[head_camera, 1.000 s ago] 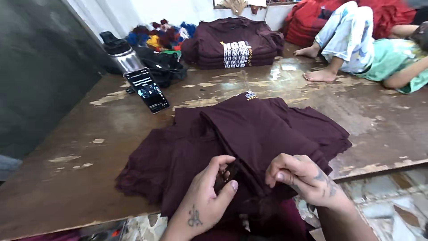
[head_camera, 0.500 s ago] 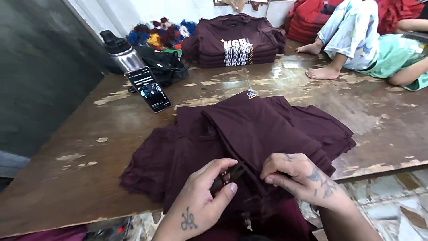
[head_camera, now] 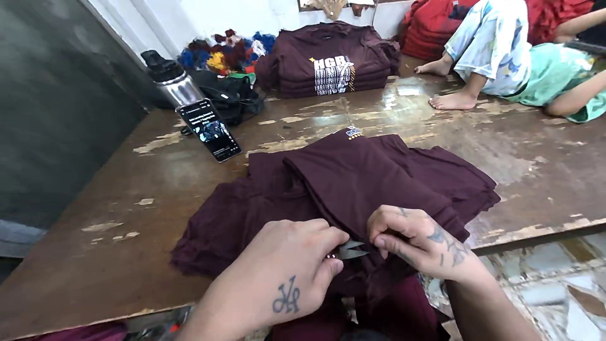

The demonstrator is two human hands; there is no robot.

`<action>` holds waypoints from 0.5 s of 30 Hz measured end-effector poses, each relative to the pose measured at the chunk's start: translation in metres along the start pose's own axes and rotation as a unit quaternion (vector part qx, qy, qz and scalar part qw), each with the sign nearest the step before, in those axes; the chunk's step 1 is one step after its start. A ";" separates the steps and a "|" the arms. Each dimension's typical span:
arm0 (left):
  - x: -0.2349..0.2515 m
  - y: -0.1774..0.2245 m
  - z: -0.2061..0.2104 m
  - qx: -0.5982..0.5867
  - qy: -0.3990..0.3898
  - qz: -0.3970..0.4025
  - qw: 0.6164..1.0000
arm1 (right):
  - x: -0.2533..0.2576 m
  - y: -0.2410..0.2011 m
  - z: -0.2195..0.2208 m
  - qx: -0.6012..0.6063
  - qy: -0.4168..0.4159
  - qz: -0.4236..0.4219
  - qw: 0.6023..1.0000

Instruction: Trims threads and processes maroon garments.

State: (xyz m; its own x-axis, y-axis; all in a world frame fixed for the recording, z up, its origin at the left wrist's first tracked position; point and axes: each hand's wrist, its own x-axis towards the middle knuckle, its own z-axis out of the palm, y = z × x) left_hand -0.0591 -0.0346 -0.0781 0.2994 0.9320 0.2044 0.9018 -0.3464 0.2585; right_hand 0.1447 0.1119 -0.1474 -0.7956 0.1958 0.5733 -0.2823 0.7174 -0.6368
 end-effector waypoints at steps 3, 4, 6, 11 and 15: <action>0.006 0.004 -0.002 0.012 -0.017 0.013 1.000 | 0.000 0.000 -0.001 -0.016 -0.009 -0.004 1.000; 0.009 0.005 -0.002 0.014 -0.021 0.018 1.000 | 0.000 -0.001 -0.001 -0.019 -0.010 -0.005 1.000; 0.016 0.008 -0.003 0.010 -0.030 0.025 0.999 | 0.000 -0.001 -0.001 -0.018 -0.010 -0.006 1.000; 0.019 0.006 -0.002 -0.006 -0.029 0.030 0.999 | -0.002 -0.001 0.001 -0.022 0.025 -0.021 0.999; 0.020 0.003 -0.003 -0.098 0.117 -0.037 0.988 | -0.033 -0.041 0.012 0.142 0.017 0.001 0.990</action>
State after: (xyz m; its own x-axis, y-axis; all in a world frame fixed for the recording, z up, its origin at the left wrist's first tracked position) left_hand -0.0512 -0.0169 -0.0707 0.1337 0.9136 0.3840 0.8341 -0.3130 0.4543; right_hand 0.1759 0.0677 -0.1466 -0.7793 0.2222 0.5860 -0.4244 0.5008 -0.7544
